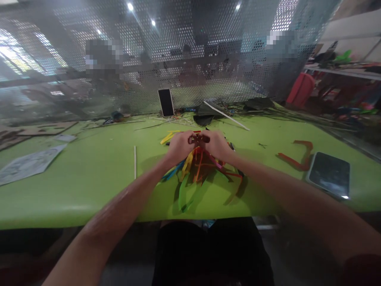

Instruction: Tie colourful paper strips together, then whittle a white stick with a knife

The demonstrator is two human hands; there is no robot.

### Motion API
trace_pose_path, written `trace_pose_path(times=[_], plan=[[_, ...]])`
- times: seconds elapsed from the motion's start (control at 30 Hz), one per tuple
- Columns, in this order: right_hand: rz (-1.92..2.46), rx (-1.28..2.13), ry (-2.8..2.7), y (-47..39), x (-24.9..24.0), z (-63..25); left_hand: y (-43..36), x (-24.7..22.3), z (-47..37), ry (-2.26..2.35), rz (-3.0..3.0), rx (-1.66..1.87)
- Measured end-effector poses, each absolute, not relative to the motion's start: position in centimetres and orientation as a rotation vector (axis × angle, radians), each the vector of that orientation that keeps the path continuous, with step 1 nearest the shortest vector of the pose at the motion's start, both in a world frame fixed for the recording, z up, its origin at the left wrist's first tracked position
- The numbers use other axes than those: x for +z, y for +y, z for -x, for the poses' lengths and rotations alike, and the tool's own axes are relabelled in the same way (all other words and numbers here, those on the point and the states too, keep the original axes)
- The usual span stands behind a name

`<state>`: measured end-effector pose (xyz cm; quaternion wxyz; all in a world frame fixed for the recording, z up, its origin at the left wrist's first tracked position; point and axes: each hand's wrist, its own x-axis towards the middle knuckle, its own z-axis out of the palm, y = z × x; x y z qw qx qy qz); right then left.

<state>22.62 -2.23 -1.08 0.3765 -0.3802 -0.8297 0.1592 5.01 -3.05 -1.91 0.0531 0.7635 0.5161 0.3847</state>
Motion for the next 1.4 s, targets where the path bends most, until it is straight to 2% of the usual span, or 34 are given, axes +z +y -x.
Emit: trace_pose_path(times=[0.5, 1.07, 1.4], plan=[[0.987, 0.277, -1.905, -1.3, -0.7, -23.2, -3.9, -0.5, -5.2, 1.499, -2.243, 1.342], [0.918, 0.384, -1.782, -0.5, -0.3, -23.5, -2.7, -1.5, -4.1, 1.494, -2.269, 1.241], [0.993, 0.332, -1.677, 0.1, 0.9, -24.3, -2.3, -1.9, -3.9, 1.544, -2.309, 1.202]])
